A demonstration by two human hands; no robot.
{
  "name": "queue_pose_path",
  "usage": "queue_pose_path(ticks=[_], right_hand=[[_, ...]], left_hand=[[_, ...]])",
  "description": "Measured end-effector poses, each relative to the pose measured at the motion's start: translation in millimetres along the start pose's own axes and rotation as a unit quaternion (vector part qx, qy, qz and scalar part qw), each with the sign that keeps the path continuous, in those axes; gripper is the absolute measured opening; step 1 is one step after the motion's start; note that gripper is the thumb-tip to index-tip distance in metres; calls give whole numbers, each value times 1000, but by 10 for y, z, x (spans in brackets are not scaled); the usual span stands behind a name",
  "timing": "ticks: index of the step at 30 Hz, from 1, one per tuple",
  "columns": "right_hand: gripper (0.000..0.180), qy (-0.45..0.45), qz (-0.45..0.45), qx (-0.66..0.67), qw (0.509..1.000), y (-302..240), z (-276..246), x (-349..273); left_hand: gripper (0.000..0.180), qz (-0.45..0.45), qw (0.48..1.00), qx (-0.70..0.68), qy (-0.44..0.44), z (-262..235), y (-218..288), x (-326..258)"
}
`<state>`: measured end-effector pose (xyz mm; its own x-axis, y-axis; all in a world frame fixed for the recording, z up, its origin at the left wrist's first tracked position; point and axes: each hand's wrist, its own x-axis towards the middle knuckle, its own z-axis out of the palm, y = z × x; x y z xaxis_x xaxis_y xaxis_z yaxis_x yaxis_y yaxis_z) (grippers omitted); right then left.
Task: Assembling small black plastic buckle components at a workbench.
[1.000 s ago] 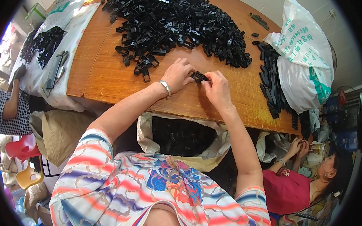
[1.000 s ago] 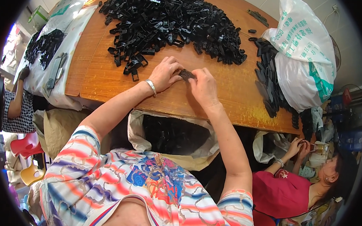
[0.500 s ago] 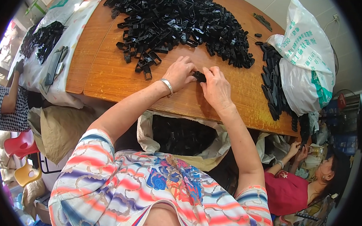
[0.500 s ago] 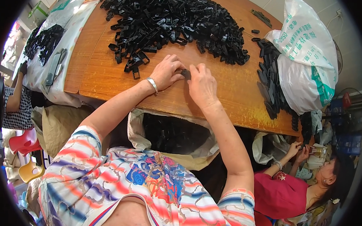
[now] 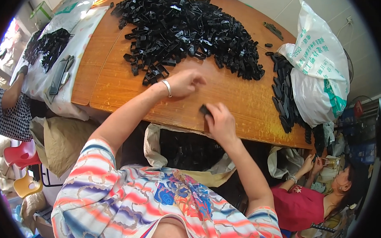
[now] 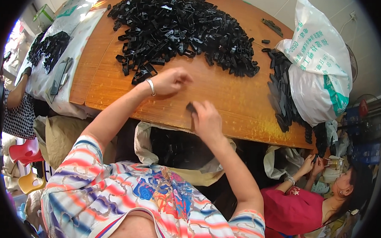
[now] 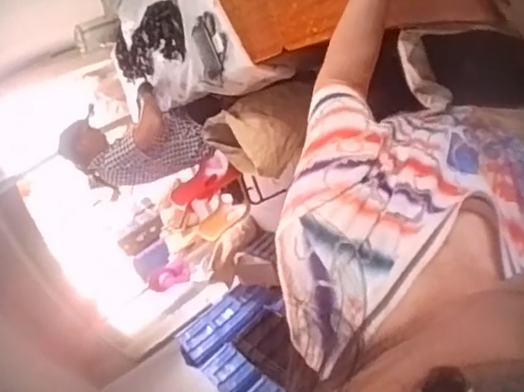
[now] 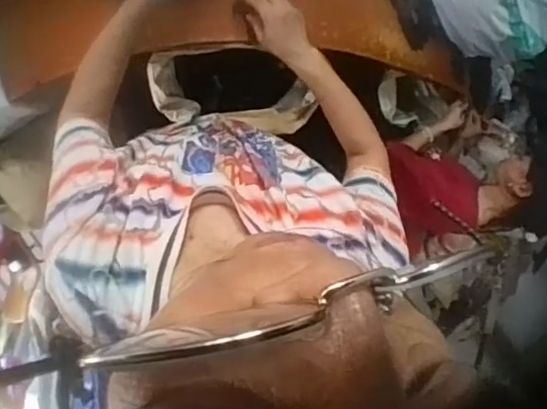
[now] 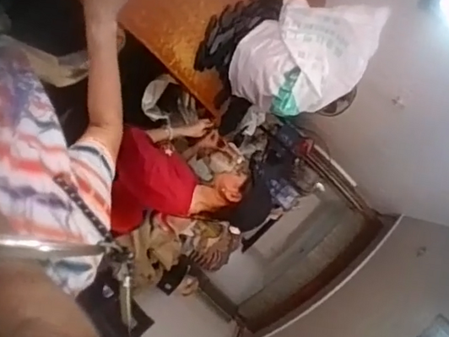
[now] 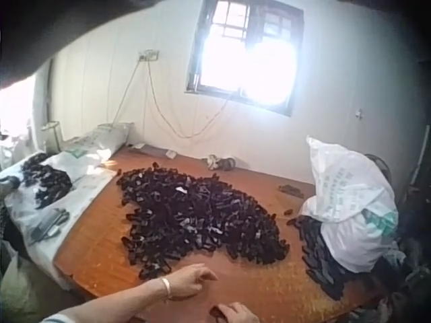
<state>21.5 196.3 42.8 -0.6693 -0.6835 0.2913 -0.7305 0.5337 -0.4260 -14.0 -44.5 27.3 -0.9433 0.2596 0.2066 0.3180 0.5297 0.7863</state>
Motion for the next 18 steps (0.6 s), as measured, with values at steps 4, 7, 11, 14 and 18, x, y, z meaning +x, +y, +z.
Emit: queue_pose_path(ticks=[4,7,11,14,18], right_hand=[[33,-68,-34,69,995,-399,-198,-399],[31,-145,-25,90,985,-355,-172,-249],[21,32,-16,25,999,315,-72,425],[21,119,16,-45,992,733,64,1006],[28,121,87,-110,983,807,177,1489]], left_hand=[[35,55,945,255,195,-90,14,323],[14,56,869,443,215,-162,-383,627],[9,69,841,507,177,-116,-397,751],[10,72,867,471,149,-48,-227,652],[12,74,915,381,114,158,-118,374]])
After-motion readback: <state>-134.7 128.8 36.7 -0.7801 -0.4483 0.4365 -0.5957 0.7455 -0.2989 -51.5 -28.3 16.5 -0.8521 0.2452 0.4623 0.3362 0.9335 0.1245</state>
